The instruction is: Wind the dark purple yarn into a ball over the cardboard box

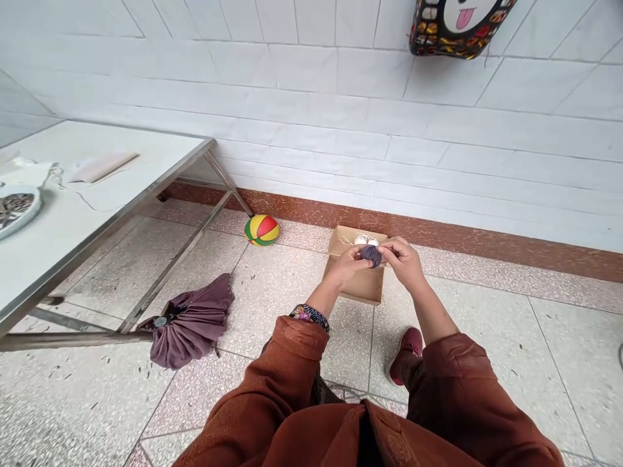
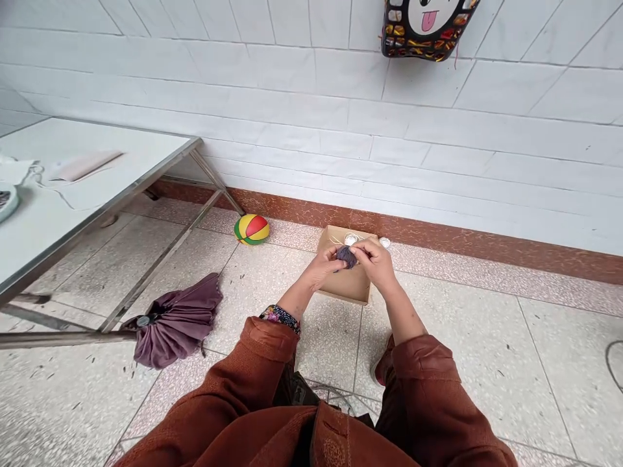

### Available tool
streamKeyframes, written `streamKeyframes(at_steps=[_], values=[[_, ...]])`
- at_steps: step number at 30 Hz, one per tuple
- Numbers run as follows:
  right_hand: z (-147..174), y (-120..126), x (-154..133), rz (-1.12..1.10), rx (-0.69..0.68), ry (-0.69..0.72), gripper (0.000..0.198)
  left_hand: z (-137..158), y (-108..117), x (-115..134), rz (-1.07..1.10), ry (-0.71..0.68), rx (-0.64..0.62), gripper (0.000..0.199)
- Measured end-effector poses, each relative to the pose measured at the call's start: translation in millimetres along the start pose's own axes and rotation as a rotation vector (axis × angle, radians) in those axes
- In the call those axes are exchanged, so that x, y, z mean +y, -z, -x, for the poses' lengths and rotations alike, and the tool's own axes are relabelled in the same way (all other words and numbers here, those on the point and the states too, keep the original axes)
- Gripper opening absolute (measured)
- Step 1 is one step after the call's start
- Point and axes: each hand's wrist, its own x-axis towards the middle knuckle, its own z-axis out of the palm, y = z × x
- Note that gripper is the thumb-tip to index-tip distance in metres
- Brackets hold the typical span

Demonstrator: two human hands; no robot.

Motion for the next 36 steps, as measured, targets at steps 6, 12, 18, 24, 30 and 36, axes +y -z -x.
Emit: streamKeyframes(at_steps=[6,12,18,24,30,36], values=[[19.2,-0.1,23.2,-0.013,0.152,-0.202,0.039,5.8,-10.1,6.9,0.181,0.044,-0.249,0.060],[40.4,-14.5,17.6,0.055,-0.062,-0.165,0.041,-6.0,-4.1,11.5,0.347,0.012,-0.094,0.053],[23.8,-11.5,-33.4,0.109,-0.327,0.078,0.025,-3.4,10.4,20.1,0.124,-0.045,0.106,0.054],[0.3,6.8,-47.2,0.129,-0.125,0.107,0.027,-9.7,4.7,27.5,-0.023,-0.117,0.013,0.057],[-8.7,6.9,-35.9,0.085,-0.008,0.066,0.029,0.8,9.8,31.2,-0.142,-0.136,-0.118,0.054],[5.7,-27.7,-9.3,0.018,0.093,-0.087,0.032,24.7,13.3,32.1,0.145,-0.120,-0.174,0.063]])
